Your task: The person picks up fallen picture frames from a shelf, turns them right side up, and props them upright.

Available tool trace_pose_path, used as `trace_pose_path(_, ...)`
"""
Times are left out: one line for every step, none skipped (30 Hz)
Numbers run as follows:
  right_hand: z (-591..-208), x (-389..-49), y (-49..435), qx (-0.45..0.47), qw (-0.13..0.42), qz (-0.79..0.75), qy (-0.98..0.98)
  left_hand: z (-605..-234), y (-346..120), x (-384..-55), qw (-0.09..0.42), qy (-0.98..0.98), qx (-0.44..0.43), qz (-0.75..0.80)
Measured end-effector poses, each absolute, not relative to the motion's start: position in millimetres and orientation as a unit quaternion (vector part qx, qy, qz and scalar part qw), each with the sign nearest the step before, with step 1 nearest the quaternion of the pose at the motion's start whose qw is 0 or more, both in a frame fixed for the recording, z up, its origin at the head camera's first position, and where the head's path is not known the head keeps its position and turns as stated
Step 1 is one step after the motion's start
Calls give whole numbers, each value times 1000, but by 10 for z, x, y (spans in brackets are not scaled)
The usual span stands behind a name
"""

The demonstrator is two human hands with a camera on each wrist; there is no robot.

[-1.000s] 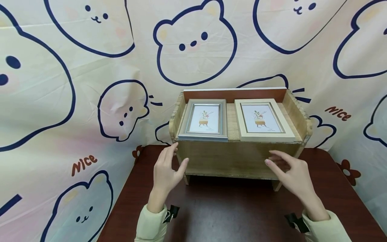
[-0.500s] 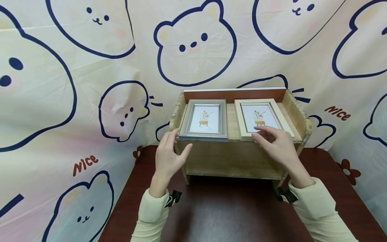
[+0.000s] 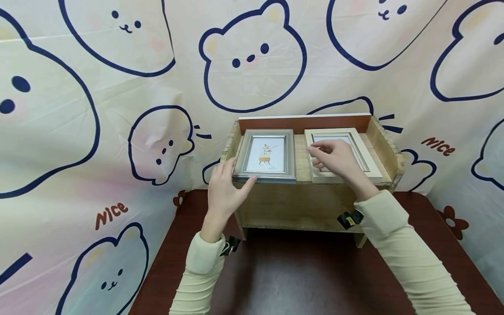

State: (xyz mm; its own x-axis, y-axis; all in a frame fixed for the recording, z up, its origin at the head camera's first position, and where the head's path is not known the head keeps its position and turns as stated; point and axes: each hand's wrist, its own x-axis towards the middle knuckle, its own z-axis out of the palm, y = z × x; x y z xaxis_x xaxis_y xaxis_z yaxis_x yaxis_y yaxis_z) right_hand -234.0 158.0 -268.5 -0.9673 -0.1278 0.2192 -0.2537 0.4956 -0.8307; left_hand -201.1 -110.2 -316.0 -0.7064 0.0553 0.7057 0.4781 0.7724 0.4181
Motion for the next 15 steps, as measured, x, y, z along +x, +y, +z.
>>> trace_pose_path(-2682, -2375, 1560, 108, 58, 493, -861, -3155, -1092, -2015, 350, -878, -148, -292)
trace_pose_path(-2678, -2407, 1540, 105, 52, 496, -861, -3149, -1082, -2022, 349, -882, -143, -284)
trace_pose_path(-2674, -2439, 1521, 102, 47, 499, -860, -3143, -1073, -2027, 348, -886, -139, -275)
trace_pose_path(-2668, -2467, 1503, 98, 42, 499, -860, -3137, -1063, -2031, 346, -890, -135, -266)
trace_pose_path(-2662, -2495, 1485, 94, 37, 500, -860, -3133, -1055, -2035, 343, -894, -132, -257)
trace_pose_path(-2655, -2523, 1465, 88, 34, 499, -861, -3128, -1046, -2040, 340, -897, -128, -250)
trace_pose_path(-2648, -2549, 1444, 84, 32, 499, -862, -3125, -1039, -2045, 337, -901, -126, -244)
trace_pose_path(-2639, -2575, 1426, 82, 28, 496, -864, -3122, -1032, -2048, 334, -903, -125, -241)
trace_pose_path(-2632, -2603, 1407, 78, 26, 493, -866, -3120, -1026, -2051, 332, -904, -124, -240)
trace_pose_path(-2623, -2628, 1387, 74, 23, 487, -870, -3117, -1019, -2053, 328, -905, -123, -240)
trace_pose_path(-2615, -2652, 1365, 70, 20, 483, -873, -3114, -1012, -2055, 324, -907, -122, -241)
trace_pose_path(-2611, -2675, 1345, 66, 17, 475, -878, -3107, -1004, -2055, 320, -908, -120, -242)
trace_pose_path(-2608, -2693, 1324, 64, 13, 468, -881, -3103, -996, -2056, 315, -910, -119, -241)
trace_pose_path(-2607, -2712, 1304, 61, 9, 460, -886, -3099, -987, -2056, 308, -913, -117, -243)
trace_pose_path(-2612, -2732, 1282, 60, 7, 456, -888, -3091, -976, -2054, 300, -915, -114, -244)
